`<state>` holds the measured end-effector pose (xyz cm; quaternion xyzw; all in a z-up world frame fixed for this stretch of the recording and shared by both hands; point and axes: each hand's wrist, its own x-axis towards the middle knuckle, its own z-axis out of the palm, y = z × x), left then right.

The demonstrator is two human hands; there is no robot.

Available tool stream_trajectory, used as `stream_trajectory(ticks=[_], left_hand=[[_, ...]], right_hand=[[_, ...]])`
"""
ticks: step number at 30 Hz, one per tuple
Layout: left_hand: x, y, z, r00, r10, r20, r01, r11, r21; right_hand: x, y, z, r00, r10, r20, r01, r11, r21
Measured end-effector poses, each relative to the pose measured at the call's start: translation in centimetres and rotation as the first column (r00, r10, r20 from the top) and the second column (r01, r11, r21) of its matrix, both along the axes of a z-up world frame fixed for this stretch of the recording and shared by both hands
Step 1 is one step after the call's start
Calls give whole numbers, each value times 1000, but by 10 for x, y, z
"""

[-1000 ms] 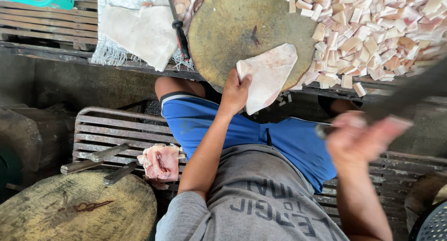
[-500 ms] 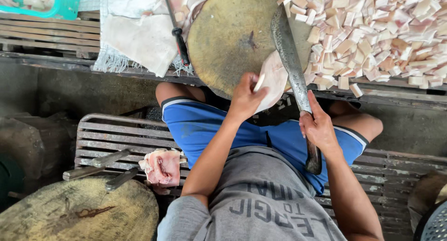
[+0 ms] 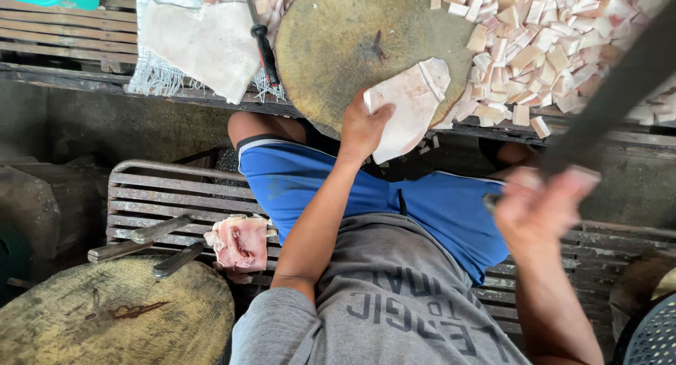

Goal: The person cuts strips of animal skin into small pieces using a cleaver on a wooden block, handling the pieces one at a time and adding them to a pile.

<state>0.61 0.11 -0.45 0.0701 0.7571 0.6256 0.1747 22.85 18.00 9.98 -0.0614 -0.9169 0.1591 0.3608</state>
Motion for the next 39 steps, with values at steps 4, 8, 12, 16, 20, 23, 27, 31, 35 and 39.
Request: stream_trajectory(ticks=[4, 8, 12, 16, 20, 23, 27, 31, 35, 39], left_hand=[[1, -2, -2, 999, -2, 38, -5, 985, 174], [2, -16, -4, 998, -68, 2, 65, 957, 283], [-13, -22, -1, 981, -133, 143, 51, 883, 467], [-31, -9, -2, 920, -167, 355, -96, 782, 616], [-40, 9, -6, 950, -173, 259, 58, 915, 400], [-38, 3, -1, 967, -198, 162, 142, 942, 305], [-36, -10, 7, 985, -175, -2, 167, 943, -287], [-41, -13, 5, 986, -153, -71, 130, 957, -261], [-38, -13, -4, 989, -135, -60, 117, 964, -237], [-38, -15, -8, 989, -133, -66, 114, 964, -239]], right_hand=[[-6, -3, -41, 734, -67, 676, 103, 995, -13], [12, -2, -51, 789, -26, 614, 166, 971, -173], [3, 5, -46, 828, -49, 558, 248, 925, -286], [-8, 3, -38, 852, -89, 516, 327, 860, -392], [-5, -4, -26, 905, -81, 418, 256, 887, -384], [-7, -11, -25, 897, -54, 438, 211, 925, -317], [-9, -17, -39, 883, 26, 469, 83, 974, -209], [-20, -20, -47, 824, 40, 565, 68, 983, -169], [-19, -22, -21, 846, 49, 530, 57, 982, -182], [-5, -11, 27, 924, 21, 383, 66, 975, -214]])
